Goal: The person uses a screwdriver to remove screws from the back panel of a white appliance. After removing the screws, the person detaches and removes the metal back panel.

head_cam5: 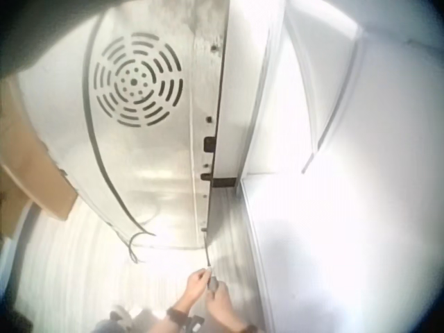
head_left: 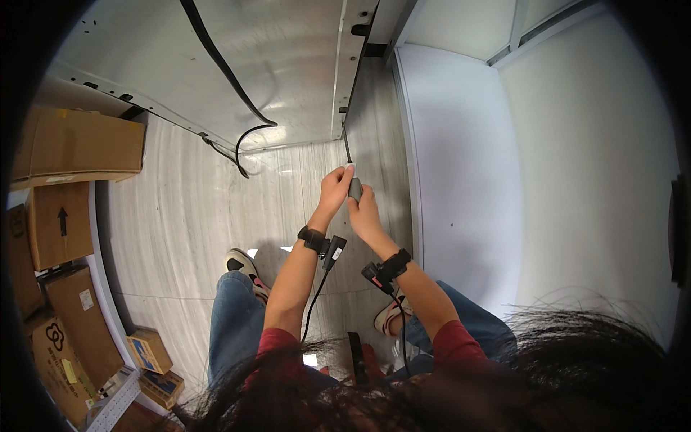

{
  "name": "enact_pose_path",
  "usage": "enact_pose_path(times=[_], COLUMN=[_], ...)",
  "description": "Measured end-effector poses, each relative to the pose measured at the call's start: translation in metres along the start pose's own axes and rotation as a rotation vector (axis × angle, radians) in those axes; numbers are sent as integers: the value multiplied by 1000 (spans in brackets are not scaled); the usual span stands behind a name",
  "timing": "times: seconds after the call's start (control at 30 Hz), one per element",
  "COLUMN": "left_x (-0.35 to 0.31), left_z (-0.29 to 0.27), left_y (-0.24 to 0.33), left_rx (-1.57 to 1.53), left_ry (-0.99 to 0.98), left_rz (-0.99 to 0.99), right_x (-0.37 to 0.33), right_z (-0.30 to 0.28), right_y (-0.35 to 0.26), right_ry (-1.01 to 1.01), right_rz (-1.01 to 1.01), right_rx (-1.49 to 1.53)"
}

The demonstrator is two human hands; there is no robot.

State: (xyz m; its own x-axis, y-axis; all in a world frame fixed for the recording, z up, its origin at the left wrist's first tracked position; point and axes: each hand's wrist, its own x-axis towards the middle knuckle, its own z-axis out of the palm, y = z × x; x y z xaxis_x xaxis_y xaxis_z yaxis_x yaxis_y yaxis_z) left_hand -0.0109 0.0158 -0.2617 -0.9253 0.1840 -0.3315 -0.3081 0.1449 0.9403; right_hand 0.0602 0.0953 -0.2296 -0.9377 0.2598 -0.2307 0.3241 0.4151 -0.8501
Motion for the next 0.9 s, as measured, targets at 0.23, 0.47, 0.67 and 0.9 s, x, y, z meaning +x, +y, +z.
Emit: enact_pose_path(times=[0.23, 0.47, 0.67, 0.9], left_x=[1, -2, -3, -6], left_z=[1, -2, 2, -1], left_y=[-3, -11, 0, 2], left_rx=[71, 95, 96, 116], left_ry=[7, 39, 35, 29], left_rz=[17, 39, 56, 42], right_x=[1, -3, 0, 0], right_z=[-3, 1, -1, -3], right_y=[0, 1, 2, -2], right_ry=[-36, -38, -3, -71], right_rz=[38, 25, 12, 42], right_rx=[-20, -29, -45, -51])
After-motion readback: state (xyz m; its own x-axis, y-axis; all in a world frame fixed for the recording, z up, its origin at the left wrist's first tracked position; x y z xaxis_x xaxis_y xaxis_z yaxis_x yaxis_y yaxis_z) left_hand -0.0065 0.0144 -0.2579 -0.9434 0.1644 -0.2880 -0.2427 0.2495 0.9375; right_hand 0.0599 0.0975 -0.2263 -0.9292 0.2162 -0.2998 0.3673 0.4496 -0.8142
